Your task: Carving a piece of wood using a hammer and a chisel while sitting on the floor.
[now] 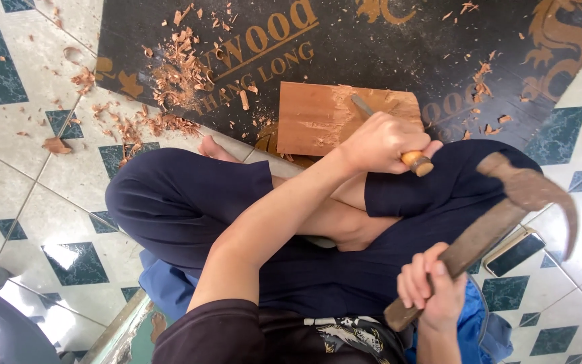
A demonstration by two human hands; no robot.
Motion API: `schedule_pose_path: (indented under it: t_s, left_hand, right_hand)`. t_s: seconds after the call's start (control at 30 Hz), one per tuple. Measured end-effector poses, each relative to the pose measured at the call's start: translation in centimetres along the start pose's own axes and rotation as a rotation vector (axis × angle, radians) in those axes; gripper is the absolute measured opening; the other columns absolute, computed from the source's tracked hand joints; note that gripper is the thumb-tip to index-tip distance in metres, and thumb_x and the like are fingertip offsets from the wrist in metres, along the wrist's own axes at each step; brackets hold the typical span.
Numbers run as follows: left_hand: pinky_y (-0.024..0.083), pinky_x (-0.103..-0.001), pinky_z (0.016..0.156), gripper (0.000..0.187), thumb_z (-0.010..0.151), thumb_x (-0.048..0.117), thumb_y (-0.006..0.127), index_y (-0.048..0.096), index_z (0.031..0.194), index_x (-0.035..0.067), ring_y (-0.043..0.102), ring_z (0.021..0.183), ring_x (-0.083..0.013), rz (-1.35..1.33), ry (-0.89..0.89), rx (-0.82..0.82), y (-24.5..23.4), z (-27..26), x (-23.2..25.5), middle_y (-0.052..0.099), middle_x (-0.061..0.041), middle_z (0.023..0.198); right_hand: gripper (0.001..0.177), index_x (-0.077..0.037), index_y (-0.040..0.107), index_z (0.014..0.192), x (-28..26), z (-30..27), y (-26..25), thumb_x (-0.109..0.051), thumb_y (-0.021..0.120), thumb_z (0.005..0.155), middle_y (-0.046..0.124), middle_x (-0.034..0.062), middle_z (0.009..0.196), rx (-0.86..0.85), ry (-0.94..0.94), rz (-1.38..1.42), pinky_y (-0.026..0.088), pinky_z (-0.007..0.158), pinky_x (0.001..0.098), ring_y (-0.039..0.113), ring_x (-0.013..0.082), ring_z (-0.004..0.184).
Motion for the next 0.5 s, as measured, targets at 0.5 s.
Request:
schedule_pose_path:
  t_s: [0.5]
  left_hand:
    - [0.045,-0.035,0.057,0.016,0.063,0.001,0.073,0.064,0.072,0.01,0.063,0.061,-0.0245,-0.106,-0.096,-0.158,-0.5,-1.1,-0.1,0.07,0.0,0.07]
  right_hand:
    - [0.01,-0.01,0.049,0.09,2.6,-1.3,2.8,-0.008,0.049,0.1,0.041,0.0009,0.057,0.02,-0.088,-0.045,0.034,0.038,0.0254,0.036,0.0105,0.042]
Point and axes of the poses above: each hand's wrist, its own z-axis towards the middle knuckle, its own y-axis out of the palm, x = y × z, the point moved 1 cm from there along z, towards the middle knuckle
